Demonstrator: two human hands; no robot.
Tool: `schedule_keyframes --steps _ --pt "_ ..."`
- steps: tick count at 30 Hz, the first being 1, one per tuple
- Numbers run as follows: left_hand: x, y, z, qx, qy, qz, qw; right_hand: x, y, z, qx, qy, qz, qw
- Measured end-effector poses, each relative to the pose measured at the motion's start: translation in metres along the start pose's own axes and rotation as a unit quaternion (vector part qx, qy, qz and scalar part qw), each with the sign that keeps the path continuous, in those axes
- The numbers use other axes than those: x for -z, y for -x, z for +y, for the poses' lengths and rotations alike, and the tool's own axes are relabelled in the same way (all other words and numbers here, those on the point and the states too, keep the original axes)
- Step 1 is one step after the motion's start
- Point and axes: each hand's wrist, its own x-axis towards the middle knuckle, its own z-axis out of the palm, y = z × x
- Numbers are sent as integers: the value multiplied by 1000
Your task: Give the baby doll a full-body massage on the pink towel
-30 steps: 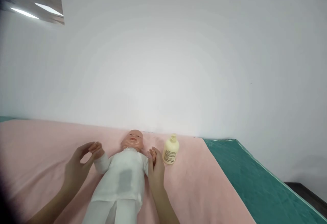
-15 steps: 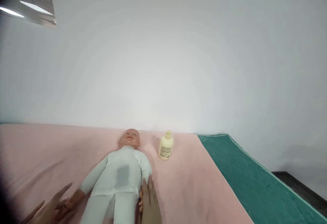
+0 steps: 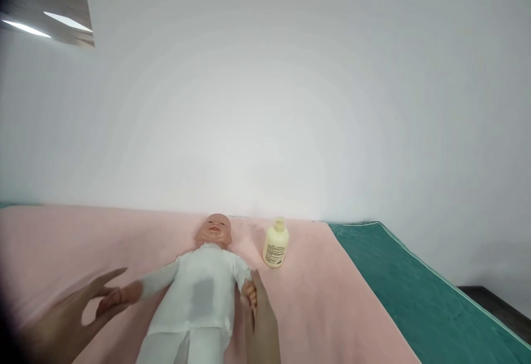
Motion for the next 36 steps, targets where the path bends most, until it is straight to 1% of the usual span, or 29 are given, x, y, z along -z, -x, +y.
schedule_keyframes --steps 1,3,4,7,9,11,14,17,19,21,24,28,32,36 --pt "3 -12 6 5 11 -19 1000 0 -8 -3 -2 -9 0 1000" --pt "2 -35 20 34 34 -11 999 -3 -29 -7 -2 -33 -8 999" --pt "-2 -46 26 37 49 -10 998 -7 -41 -8 -1 -49 -15 999" --pt "-25 -75 38 22 130 1 991 -22 -82 0 13 -77 -33 996" --pt "-45 -92 42 17 190 2 982 -32 -106 11 12 -89 -34 995" --pt "-64 -107 42 26 212 -11 977 -40 -126 23 -5 -103 -34 994" --pt "-89 -123 37 36 200 -42 978 -50 -149 42 -30 -105 -40 993" --pt "-109 -132 31 37 184 -71 980 -59 -164 64 -58 -89 -60 993" --pt "-118 -134 27 37 169 -95 980 -66 -172 78 -79 -77 -74 991" --pt "-124 -134 24 36 153 -119 980 -70 -176 89 -90 -66 -83 990" --pt "-123 -132 27 31 137 -144 979 -69 -174 91 -87 -53 -88 991" --pt "-110 -126 42 34 122 -143 982 -66 -160 69 -55 -61 -87 993" --pt "-92 -113 61 24 117 -112 986 -63 -143 46 -12 -72 -61 996" --pt "-72 -91 72 -7 144 -36 989 -52 -124 29 57 -88 -25 994"
